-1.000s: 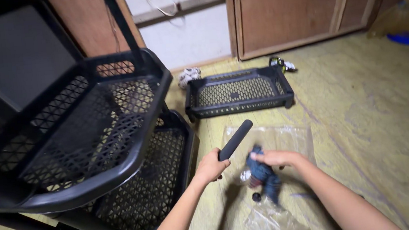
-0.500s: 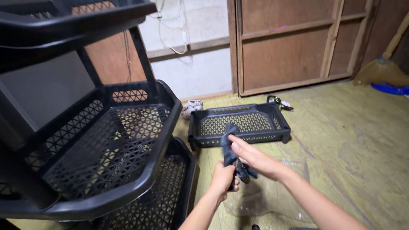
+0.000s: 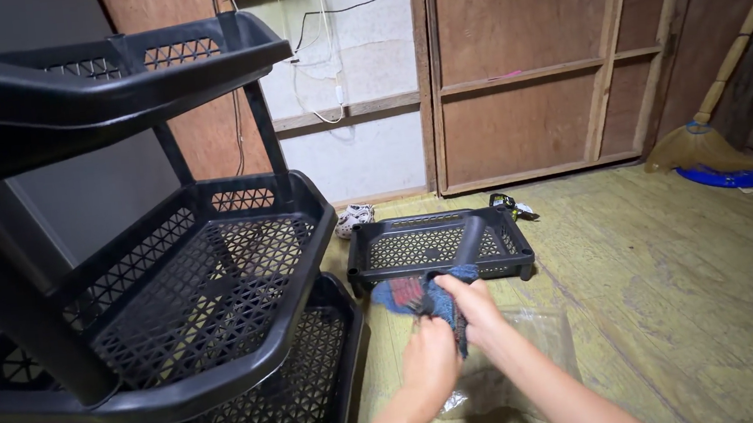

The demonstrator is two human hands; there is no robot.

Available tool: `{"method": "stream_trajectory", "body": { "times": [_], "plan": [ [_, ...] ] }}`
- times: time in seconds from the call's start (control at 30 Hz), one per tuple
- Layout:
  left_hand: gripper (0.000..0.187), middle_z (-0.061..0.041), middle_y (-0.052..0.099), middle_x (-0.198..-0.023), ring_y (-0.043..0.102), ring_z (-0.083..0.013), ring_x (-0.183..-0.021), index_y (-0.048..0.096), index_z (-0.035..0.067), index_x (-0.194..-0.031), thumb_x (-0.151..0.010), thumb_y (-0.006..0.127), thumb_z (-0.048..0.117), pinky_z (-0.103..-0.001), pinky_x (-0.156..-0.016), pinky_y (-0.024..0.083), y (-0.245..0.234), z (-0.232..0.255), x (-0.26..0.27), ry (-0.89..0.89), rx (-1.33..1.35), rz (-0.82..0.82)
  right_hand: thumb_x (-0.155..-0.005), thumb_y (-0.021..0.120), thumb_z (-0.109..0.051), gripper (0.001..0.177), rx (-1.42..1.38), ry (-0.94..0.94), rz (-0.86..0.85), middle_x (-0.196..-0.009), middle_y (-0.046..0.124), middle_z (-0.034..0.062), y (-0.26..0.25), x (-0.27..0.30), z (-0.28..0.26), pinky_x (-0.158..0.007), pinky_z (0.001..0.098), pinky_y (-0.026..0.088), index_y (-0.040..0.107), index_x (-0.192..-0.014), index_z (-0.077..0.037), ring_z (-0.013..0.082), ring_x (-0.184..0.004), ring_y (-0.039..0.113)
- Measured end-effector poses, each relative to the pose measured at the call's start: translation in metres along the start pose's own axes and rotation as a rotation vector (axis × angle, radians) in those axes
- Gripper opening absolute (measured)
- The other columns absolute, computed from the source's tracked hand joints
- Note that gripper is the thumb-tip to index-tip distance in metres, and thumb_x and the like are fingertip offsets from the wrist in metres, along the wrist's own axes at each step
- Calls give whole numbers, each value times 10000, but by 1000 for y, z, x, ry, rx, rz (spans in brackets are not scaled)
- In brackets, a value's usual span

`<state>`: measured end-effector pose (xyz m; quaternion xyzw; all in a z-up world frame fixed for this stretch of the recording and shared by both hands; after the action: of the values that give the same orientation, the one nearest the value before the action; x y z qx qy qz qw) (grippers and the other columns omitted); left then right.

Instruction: The person assembles a black plastic three-tier utility cart. They wipe the metal poles with a cloth, insert the poles into the corner sockets of the stacked baskets, and secure the structure by aligning and pressing the components together.

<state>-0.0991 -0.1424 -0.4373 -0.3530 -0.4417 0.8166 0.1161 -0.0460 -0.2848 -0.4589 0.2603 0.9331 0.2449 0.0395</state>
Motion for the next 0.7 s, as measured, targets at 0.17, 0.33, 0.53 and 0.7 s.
{"method": "stream_trajectory", "body": {
  "times": [0.17,0.33,0.53,0.7],
  "plan": [
    [376,-265,683,-920,704,-472,-811,528,-49,-1170,-823,663,-3,-538,-710,567,-11,20,8,-25,90,-192,-827,742,-119,225,-185,73,154,-780,708,144,-43,-43,-33,-584,467,578,659,-959,43,287,-622,680],
    [310,-154,627,-739,633,-296,-646,553,-3,-1085,-868,762,67,-410,-570,528,-12,24,18,-181,786,-423,-782,705,-515,462,-267,232,-45,-689,662,168,-75,-44,-81,-490,524,558,662,-902,-71,333,-526,625],
    [235,-40,537,-656,503,-137,-464,534,4,-1092,-901,670,8,-355,-416,429,-13,18,29,-456,1205,-753,-731,674,-621,582,-383,186,-84,-760,713,167,-79,-20,-102,-506,556,547,698,-925,-73,355,-583,650],
    [347,-199,675,-750,683,-379,-635,503,12,-1074,-798,714,-1,-495,-553,552,-38,17,18,0,19,-265,-845,751,-353,340,-378,9,240,-834,708,129,-62,-34,-83,-582,508,580,660,-955,-44,291,-671,675]
  ]
}}
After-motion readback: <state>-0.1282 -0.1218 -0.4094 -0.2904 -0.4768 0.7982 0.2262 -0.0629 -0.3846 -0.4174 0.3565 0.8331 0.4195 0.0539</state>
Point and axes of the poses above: each hand's wrist, its own x-axis away from the middle knuckle, its own y-axis out of the palm, z = x × y, the point moved 2 cm from there along -x, towards the middle knuckle
